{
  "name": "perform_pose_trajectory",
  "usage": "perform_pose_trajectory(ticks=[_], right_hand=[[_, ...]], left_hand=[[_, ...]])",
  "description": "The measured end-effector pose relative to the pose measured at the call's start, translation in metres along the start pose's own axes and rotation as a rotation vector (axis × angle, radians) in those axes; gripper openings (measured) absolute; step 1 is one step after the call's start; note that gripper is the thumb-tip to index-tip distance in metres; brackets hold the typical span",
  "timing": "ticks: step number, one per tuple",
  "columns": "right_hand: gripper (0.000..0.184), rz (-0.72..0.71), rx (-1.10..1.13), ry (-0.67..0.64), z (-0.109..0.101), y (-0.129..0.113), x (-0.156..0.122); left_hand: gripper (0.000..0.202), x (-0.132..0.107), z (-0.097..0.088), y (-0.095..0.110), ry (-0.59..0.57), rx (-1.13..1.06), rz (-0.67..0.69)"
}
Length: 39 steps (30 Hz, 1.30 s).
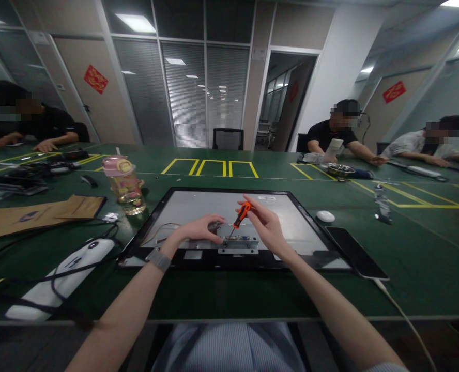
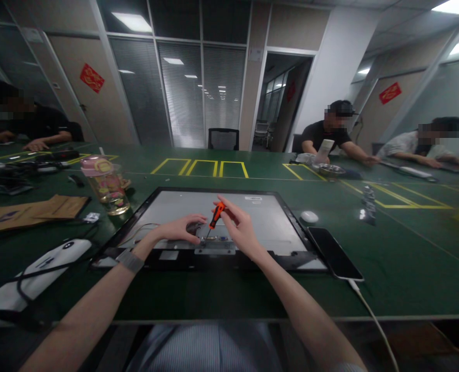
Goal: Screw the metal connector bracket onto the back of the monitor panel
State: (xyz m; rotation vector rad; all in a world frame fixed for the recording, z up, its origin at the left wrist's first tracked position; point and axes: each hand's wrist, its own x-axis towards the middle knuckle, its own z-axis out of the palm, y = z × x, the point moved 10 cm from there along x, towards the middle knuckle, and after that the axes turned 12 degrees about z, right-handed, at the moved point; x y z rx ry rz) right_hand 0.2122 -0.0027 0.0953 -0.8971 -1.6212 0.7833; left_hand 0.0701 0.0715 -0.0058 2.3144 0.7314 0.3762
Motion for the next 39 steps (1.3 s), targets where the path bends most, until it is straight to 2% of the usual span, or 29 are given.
perform_pose_trajectory(ticks=[4, 9, 17, 22, 26, 29, 34, 39], right_hand=[[0.032, -0.028, -0.079, 0.109, -0.008, 0.000, 0.000], [0.015, -0.027, -0.012, 0.138, -0.013, -0.004, 0.001], [0.024, 0.149, 0.381, -0.073, 0.002, 0.014, 0.008], [0.011, 0.208, 0.502, -0.075, 0.004, 0.017, 0.007], [0.019, 0.291, 0.587, -0.149, 0.012, 0.020, 0.006], [0.022, 0.293, 0.590, -0.157, 0.013, 0.017, 0.007], [0.017, 0.205, 0.476, -0.103, 0.006, 0.013, 0.008], [0.022, 0.254, 0.443, -0.142, 0.010, 0.017, 0.006]], left_hand=[[0.069, -0.001, 0.001, 0.002, -0.010, -0.006, -0.005], [0.068, 0.000, 0.000, 0.004, -0.010, 0.011, 0.014], [0.068, -0.001, 0.000, 0.002, -0.001, 0.012, 0.002], [0.066, 0.000, 0.000, 0.005, 0.001, -0.001, 0.031], [0.066, 0.000, 0.000, 0.003, 0.002, -0.003, 0.033], [0.066, 0.000, 0.000, 0.003, 0.009, -0.005, 0.036], [0.068, 0.000, 0.000, 0.000, 0.014, -0.034, 0.043], [0.068, 0.000, 0.000, 0.001, 0.004, -0.019, 0.034]])
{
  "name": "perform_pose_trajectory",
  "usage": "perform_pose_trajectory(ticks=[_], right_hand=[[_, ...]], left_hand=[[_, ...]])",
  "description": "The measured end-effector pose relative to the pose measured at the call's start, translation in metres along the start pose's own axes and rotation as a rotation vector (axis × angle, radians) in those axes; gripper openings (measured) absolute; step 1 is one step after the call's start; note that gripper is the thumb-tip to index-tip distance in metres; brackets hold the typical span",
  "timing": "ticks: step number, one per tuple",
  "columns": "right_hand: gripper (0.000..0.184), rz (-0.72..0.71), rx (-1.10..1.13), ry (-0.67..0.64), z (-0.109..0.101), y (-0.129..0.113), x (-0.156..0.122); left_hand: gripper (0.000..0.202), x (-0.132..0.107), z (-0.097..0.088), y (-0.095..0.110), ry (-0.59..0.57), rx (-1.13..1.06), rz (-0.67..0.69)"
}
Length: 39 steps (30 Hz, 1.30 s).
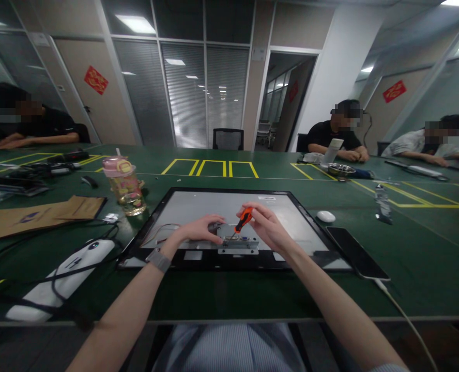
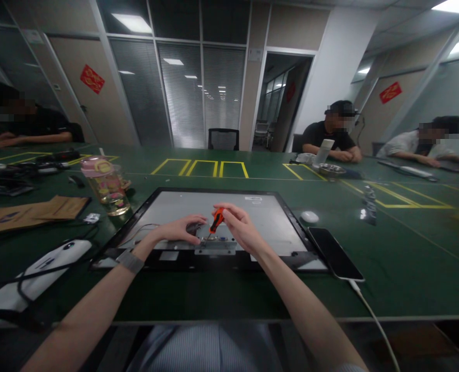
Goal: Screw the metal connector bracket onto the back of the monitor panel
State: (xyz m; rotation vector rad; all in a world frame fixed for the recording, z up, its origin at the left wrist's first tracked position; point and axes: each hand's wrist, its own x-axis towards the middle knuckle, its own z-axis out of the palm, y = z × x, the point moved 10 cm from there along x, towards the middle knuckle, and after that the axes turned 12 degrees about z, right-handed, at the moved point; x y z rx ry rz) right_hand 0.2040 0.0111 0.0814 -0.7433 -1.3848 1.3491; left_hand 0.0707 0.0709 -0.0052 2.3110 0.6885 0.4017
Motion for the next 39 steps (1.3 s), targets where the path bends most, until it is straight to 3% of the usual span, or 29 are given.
perform_pose_trajectory(ticks=[7, 13, 21, 29, 35, 39], right_hand=[[0.020, -0.052, 0.047, -0.019, 0.001, -0.009, 0.001], [0.020, -0.073, -0.129, 0.046, -0.007, -0.006, 0.000], [0.027, -0.200, -0.326, 0.075, 0.000, -0.022, -0.006], [0.023, -0.361, -0.600, 0.341, -0.010, -0.036, -0.019], [0.038, -0.270, -0.434, 0.140, 0.002, -0.025, -0.014], [0.035, -0.266, -0.425, 0.225, -0.008, -0.021, -0.012]], left_hand=[[0.069, -0.001, -0.001, 0.001, -0.001, 0.014, -0.037], [0.070, 0.000, 0.001, -0.002, -0.009, 0.000, -0.024], [0.069, -0.001, 0.000, 0.000, -0.009, 0.012, -0.035], [0.066, -0.001, 0.000, 0.005, -0.007, -0.004, -0.044], [0.066, 0.001, 0.000, 0.001, 0.003, -0.009, -0.019], [0.066, 0.000, 0.000, 0.003, -0.002, -0.011, -0.025]])
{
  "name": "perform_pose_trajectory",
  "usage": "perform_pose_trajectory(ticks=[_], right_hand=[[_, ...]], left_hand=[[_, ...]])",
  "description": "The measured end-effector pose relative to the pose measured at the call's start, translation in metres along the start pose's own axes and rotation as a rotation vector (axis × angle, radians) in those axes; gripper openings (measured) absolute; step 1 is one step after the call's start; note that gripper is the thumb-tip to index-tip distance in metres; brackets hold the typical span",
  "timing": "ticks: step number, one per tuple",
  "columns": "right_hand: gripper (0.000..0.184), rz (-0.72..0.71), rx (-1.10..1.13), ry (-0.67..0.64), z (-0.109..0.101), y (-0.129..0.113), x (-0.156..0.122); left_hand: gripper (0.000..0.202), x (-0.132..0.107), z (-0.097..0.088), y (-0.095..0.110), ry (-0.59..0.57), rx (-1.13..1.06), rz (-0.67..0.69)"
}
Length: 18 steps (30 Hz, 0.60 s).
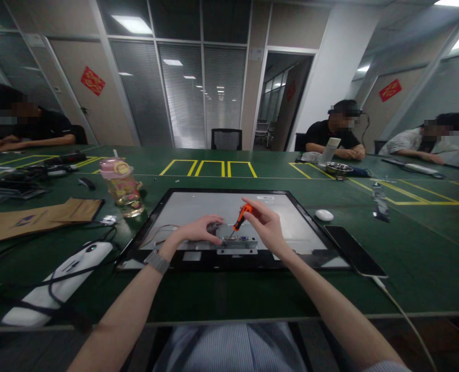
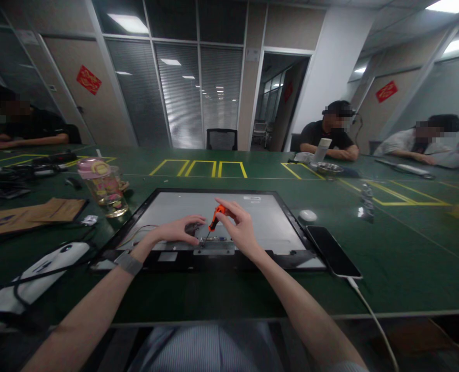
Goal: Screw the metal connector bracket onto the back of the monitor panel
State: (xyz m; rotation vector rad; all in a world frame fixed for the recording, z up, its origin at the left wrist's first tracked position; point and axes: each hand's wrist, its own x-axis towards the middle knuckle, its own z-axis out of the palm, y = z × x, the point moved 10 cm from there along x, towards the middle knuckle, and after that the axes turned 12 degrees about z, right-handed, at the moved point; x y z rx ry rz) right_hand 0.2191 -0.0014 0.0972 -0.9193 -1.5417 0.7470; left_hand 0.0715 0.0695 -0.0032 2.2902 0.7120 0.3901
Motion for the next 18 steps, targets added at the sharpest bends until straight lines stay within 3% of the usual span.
perform_pose_trajectory(ticks=[4, 9, 15, 18], right_hand=[[0.026, -0.051, -0.096, 0.064, -0.007, -0.008, 0.000], [0.034, -0.028, -0.010, -0.088, 0.005, -0.013, -0.002], [0.018, -0.082, -0.114, 0.050, -0.003, -0.013, -0.003], [0.020, -0.128, -0.152, 0.024, -0.001, -0.022, -0.007]], left_hand=[[0.066, 0.000, -0.001, 0.003, 0.000, 0.013, -0.005], [0.067, 0.000, 0.001, -0.001, -0.011, 0.022, 0.005], [0.067, 0.000, 0.001, -0.001, -0.018, 0.038, 0.002], [0.067, 0.000, 0.000, -0.001, -0.004, 0.031, -0.001]])
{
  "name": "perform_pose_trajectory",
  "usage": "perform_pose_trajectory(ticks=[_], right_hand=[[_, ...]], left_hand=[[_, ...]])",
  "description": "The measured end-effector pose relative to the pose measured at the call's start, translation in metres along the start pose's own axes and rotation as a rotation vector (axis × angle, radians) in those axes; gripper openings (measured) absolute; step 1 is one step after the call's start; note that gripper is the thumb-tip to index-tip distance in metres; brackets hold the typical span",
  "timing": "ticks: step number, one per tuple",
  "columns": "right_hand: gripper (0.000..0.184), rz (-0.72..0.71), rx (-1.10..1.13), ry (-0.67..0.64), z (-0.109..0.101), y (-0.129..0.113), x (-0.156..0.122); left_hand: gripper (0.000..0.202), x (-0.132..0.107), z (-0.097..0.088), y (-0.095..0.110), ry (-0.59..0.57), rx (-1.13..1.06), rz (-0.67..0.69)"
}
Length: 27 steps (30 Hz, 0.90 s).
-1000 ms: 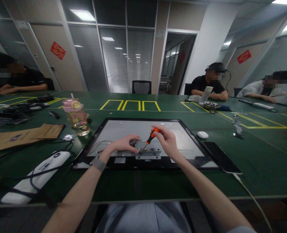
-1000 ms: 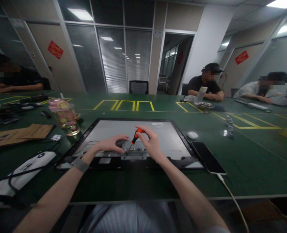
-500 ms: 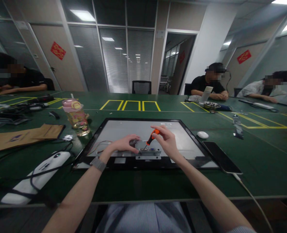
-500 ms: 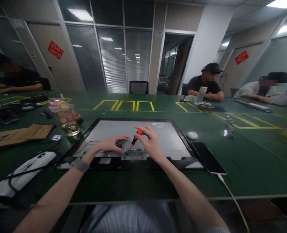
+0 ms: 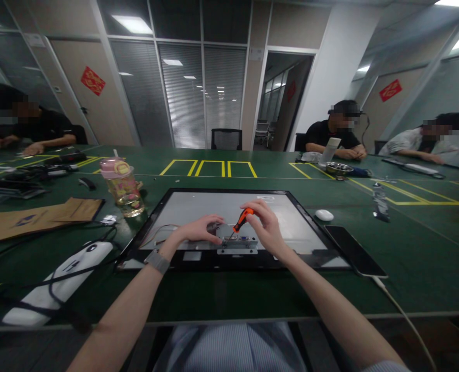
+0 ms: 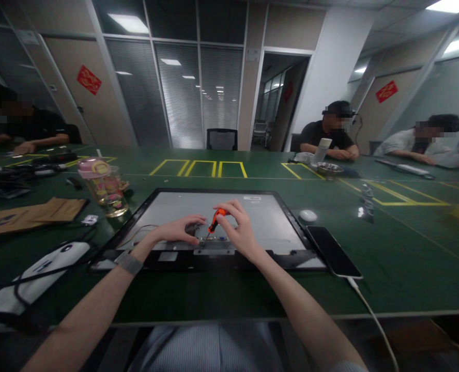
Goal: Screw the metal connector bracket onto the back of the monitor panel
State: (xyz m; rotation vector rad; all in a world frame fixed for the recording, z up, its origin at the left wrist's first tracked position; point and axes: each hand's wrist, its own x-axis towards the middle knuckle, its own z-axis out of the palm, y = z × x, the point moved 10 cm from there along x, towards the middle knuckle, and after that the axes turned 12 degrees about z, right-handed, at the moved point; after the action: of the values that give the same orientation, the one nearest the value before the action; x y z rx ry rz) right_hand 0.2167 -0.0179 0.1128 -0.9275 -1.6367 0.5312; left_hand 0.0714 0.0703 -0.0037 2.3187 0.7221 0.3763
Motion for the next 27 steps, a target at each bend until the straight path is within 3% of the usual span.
perform_pose_trajectory(ticks=[4, 7, 14, 17, 22, 27], right_hand=[[0.028, 0.003, 0.057, -0.083, 0.006, -0.005, -0.002], [0.029, 0.058, 0.146, -0.105, 0.010, 0.004, -0.001], [0.011, 0.107, 0.203, 0.037, -0.002, 0.021, 0.003], [0.010, 0.167, 0.263, -0.011, 0.001, 0.027, 0.005], [0.027, 0.257, 0.416, -0.166, 0.016, 0.030, 0.006], [0.018, 0.275, 0.582, -0.171, 0.018, 0.031, 0.006]], left_hand=[[0.067, 0.001, 0.001, -0.002, -0.005, -0.007, 0.010], [0.067, 0.002, 0.002, -0.002, -0.007, -0.009, 0.023], [0.065, 0.000, 0.000, 0.003, -0.001, -0.018, 0.015], [0.065, 0.000, 0.000, 0.002, 0.003, -0.019, 0.015], [0.068, 0.000, 0.001, -0.004, 0.004, -0.023, 0.020], [0.069, 0.001, 0.002, -0.005, -0.001, -0.017, 0.015]])
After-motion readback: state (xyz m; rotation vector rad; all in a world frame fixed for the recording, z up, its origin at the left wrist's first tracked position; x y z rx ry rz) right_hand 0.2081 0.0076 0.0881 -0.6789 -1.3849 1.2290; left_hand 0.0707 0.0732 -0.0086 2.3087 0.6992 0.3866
